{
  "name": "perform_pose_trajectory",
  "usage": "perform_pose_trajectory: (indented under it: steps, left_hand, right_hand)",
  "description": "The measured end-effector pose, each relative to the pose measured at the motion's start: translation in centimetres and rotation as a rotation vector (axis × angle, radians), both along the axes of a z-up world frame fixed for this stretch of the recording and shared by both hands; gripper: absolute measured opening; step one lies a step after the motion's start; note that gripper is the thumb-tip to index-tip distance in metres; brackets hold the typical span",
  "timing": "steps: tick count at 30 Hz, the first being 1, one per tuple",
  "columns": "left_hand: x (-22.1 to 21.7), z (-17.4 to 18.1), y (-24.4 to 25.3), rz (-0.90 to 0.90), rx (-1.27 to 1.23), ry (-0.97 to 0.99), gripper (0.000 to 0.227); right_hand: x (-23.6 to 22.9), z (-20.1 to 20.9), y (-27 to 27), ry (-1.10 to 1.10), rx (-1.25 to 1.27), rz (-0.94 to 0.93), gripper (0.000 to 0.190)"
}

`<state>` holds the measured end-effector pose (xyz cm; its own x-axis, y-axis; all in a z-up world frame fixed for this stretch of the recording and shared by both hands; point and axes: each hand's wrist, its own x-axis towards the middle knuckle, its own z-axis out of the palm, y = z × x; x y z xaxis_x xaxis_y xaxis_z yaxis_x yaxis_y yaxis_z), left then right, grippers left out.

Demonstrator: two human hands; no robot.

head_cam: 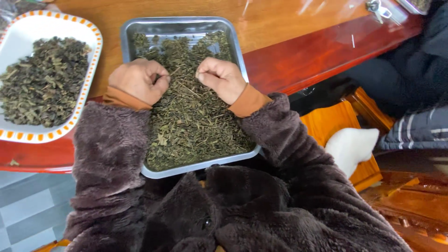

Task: Sorting dried tea leaves by manually picking out stems and impurities from a tray

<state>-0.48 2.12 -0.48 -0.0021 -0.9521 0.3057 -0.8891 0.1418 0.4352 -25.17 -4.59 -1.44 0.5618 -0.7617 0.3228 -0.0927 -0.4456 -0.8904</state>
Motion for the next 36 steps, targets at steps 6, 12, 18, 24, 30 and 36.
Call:
perform_pose_trajectory:
  steps: [6, 12, 18, 24, 30, 36]
  left_hand:
    - [0.1, -1.2, -0.6, 0.021, -0.045, 0.12, 0.007]
    - [-0.3, 0.8, 0.7, 0.041, -0.033, 0.202, 0.006]
    - [-0.3, 1.6, 1.0, 0.028, -0.008, 0.21, 0.01]
    - [-0.5, 2.7, 1.6, 0.006, -0.08, 0.288, 0.015]
    - [-0.1, 2.3, 1.7, -0.002, -0.101, 0.342, 0.016]
    - [0.0, 2.1, 1.6, 0.024, -0.081, 0.341, 0.012]
  right_hand:
    - [-0.5, 2.1, 0.2, -0.021, 0.017, -0.015, 0.011]
    - [-0.1, 1.7, 0.5, 0.165, -0.163, -0.024, 0.014]
    - [2.0, 7.5, -0.1, 0.698, -0.268, 0.015, 0.025]
    - [1.8, 5.1, -0.1, 0.516, -0.028, 0.139, 0.016]
    - [-2.4, 6.8, -0.9, 0.221, -0.101, -0.093, 0.022]
    - [-5.6, 1.2, -8.5, 1.116, -0.465, -0.407, 0.029]
